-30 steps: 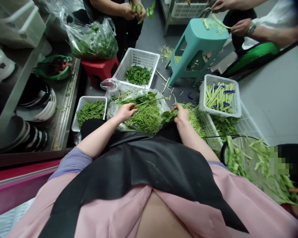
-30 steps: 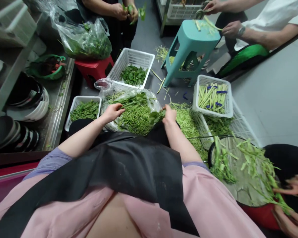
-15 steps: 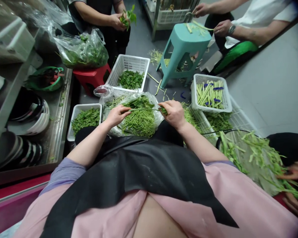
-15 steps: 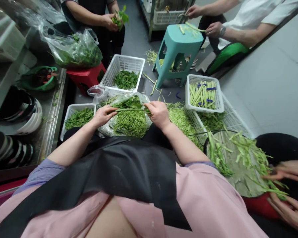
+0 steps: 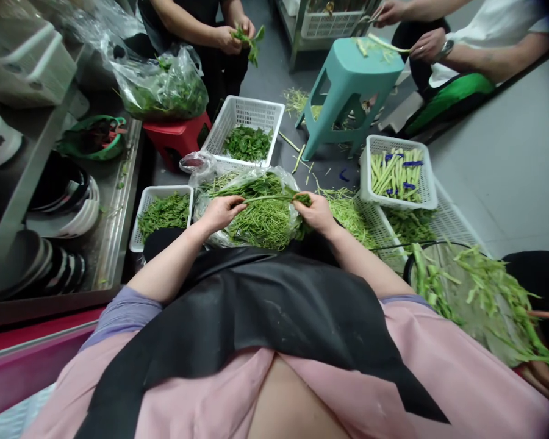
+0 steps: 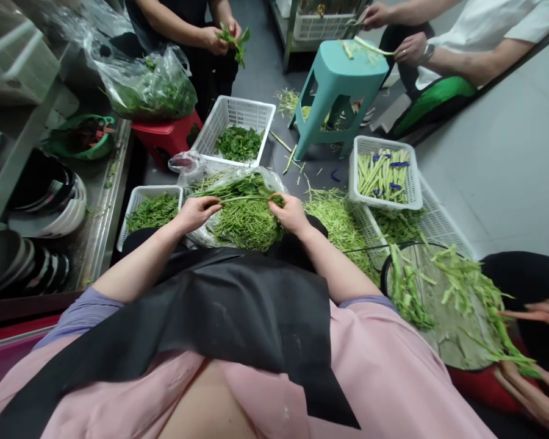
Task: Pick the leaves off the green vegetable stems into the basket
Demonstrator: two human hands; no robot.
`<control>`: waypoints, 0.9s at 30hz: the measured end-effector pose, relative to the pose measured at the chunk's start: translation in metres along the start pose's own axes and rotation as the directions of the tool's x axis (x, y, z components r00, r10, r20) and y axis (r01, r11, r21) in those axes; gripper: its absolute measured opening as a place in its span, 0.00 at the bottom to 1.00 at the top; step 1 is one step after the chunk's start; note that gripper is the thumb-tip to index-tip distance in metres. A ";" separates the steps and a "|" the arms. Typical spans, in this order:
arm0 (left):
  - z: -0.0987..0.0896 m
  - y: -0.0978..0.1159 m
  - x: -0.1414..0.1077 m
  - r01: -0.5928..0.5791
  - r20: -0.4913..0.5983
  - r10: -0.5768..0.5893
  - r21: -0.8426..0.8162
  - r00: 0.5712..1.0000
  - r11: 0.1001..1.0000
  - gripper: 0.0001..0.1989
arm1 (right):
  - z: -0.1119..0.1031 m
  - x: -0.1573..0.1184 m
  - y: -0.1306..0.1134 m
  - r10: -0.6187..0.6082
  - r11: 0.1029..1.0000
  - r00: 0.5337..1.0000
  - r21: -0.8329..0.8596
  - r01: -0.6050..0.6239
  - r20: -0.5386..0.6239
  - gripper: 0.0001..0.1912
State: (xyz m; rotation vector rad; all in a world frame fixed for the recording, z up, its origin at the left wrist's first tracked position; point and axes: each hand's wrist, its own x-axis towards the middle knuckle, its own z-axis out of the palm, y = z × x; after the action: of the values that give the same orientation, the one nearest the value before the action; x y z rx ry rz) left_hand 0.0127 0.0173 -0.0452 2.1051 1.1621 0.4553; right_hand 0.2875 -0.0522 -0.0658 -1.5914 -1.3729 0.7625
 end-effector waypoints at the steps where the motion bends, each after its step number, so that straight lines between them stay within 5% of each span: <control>1: 0.000 -0.002 0.000 0.011 0.003 -0.011 0.036 1.000 0.999 0.17 | -0.002 0.003 0.006 0.133 0.981 0.985 0.160 -0.114 -0.111 0.09; 3: -0.001 -0.004 -0.002 0.013 0.006 -0.014 0.085 1.000 0.996 0.17 | -0.009 0.010 0.015 0.446 0.830 0.863 0.470 -0.299 -0.238 0.08; 5: -0.004 -0.005 -0.003 0.002 0.020 -0.004 0.109 1.000 0.994 0.17 | -0.020 0.014 0.016 0.609 0.700 0.736 0.635 -0.325 -0.295 0.11; 6: -0.005 -0.004 -0.004 -0.007 0.037 0.003 0.122 0.999 0.993 0.17 | -0.025 0.015 0.012 0.590 0.718 0.735 0.634 -0.287 -0.335 0.11; 8: -0.007 0.001 -0.004 -0.038 0.081 0.025 0.161 0.996 0.986 0.17 | -0.033 0.014 -0.005 0.362 0.861 0.857 0.484 -0.156 -0.367 0.09; 10: -0.008 0.009 -0.002 -0.085 0.125 0.059 0.209 0.990 0.974 0.17 | -0.035 0.013 -0.029 0.100 0.962 0.987 0.265 -0.063 -0.127 0.11; 11: -0.008 0.014 0.000 -0.111 0.144 0.079 0.232 0.986 0.966 0.17 | -0.033 0.014 -0.041 0.046 0.984 0.996 0.169 -0.058 0.073 0.12; 12: -0.008 0.018 0.002 -0.134 0.157 0.096 0.253 0.983 0.958 0.17 | -0.030 0.015 -0.051 0.047 0.994 0.962 0.087 -0.072 0.268 0.13; 14: -0.006 0.027 0.005 -0.167 0.165 0.123 0.290 0.979 0.942 0.17 | -0.020 0.018 -0.062 0.136 0.989 0.824 -0.025 -0.147 0.550 0.13; 16: -0.003 0.032 0.008 -0.188 0.160 0.143 0.319 0.977 0.929 0.16 | -0.009 0.020 -0.061 0.228 0.960 0.686 -0.039 -0.279 0.691 0.13; 18: -0.002 0.035 0.009 -0.209 0.169 0.158 0.347 0.973 0.914 0.15 | -0.001 0.018 -0.052 0.275 0.903 0.613 0.020 -0.430 0.741 0.14; 21: -0.005 0.033 0.011 -0.219 0.194 0.148 0.424 0.970 0.879 0.16 | 0.004 0.010 -0.038 0.287 0.814 0.612 0.149 -0.561 0.737 0.15; 27: -0.021 0.016 0.013 -0.101 0.167 0.015 0.520 0.986 0.848 0.17 | 0.000 0.000 -0.020 0.338 0.742 0.718 0.297 -0.601 0.608 0.13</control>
State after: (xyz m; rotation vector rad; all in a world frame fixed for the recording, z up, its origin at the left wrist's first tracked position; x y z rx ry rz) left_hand 0.0172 0.0307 -0.0191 2.5958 1.2301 -0.0233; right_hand 0.2783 -0.0522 -0.0475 -1.3869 -0.9671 1.8296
